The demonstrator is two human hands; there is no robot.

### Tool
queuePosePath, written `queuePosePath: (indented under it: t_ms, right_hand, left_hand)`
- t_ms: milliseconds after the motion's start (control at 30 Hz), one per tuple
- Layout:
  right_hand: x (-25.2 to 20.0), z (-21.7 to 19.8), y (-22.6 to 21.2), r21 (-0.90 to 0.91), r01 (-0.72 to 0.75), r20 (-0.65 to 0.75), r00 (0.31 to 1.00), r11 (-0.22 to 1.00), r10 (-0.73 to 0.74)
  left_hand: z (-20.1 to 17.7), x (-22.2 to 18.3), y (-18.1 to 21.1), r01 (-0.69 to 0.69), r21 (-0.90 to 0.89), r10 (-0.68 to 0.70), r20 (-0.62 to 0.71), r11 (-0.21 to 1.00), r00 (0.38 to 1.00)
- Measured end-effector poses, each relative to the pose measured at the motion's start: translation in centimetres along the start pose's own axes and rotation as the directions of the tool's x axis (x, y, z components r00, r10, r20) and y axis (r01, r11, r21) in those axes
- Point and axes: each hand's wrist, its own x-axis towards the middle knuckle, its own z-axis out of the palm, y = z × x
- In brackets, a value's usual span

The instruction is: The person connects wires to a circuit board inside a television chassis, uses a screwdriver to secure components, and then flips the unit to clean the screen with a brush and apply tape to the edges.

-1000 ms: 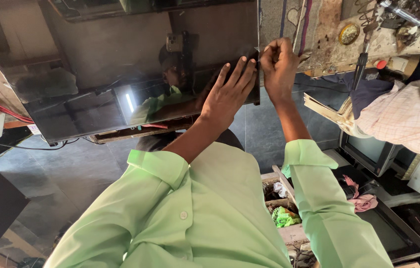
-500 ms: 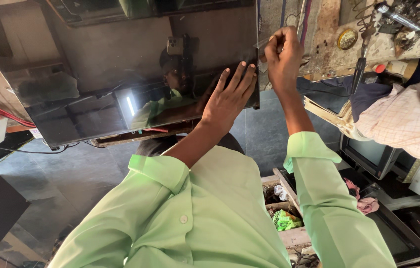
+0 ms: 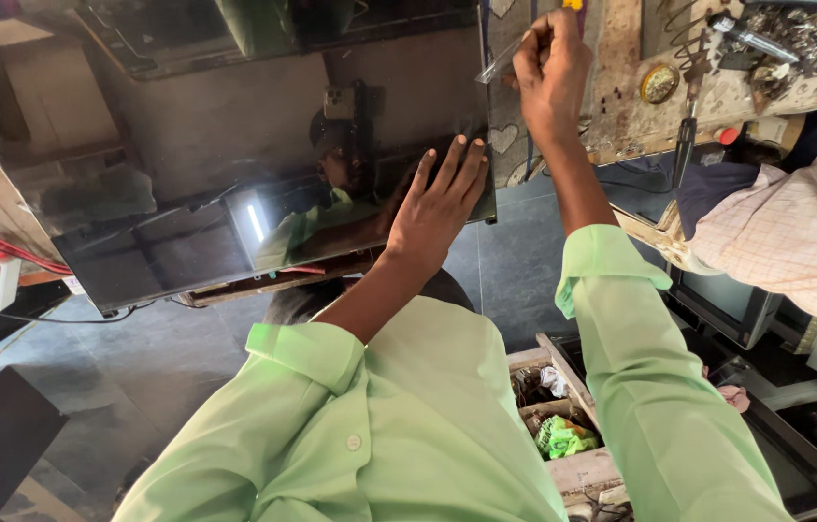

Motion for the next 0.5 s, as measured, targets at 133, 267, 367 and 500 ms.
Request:
queuePosePath:
  t_ms: [133,267,367,500]
  right_hand:
    - [1.4,0.0,0.6,0.049,0.024,-0.005,1.0,0.999,-0.023]
    - [3.2,-0.1,2.5,0.046,0.043,0.03,0.999,0.998,-0.044]
    - [4.3,-0.3,4.7,-0.014,0.086,0.028,0.996,0.996,-0.085]
    - [5.6,0.1,8.0,-0.056,0.056,0.02,0.998,0.997,-0.055]
  left_hand:
    - [0.0,0.1,0.0,-0.013,-0.014,0.013,0.026,1.0,1.0]
    - [-0.1,-0.1,-0.1,-0.011,-0.009,0.011,-0.008,1.0,1.0]
    - [-0.3,-0.1,-0.1,-0.013,0.0,0.013,-0.001,1.0,1.0]
    - [-0.4,0.0,-0.1,-0.008,-0.023,0.007,-0.024,1.0,1.0]
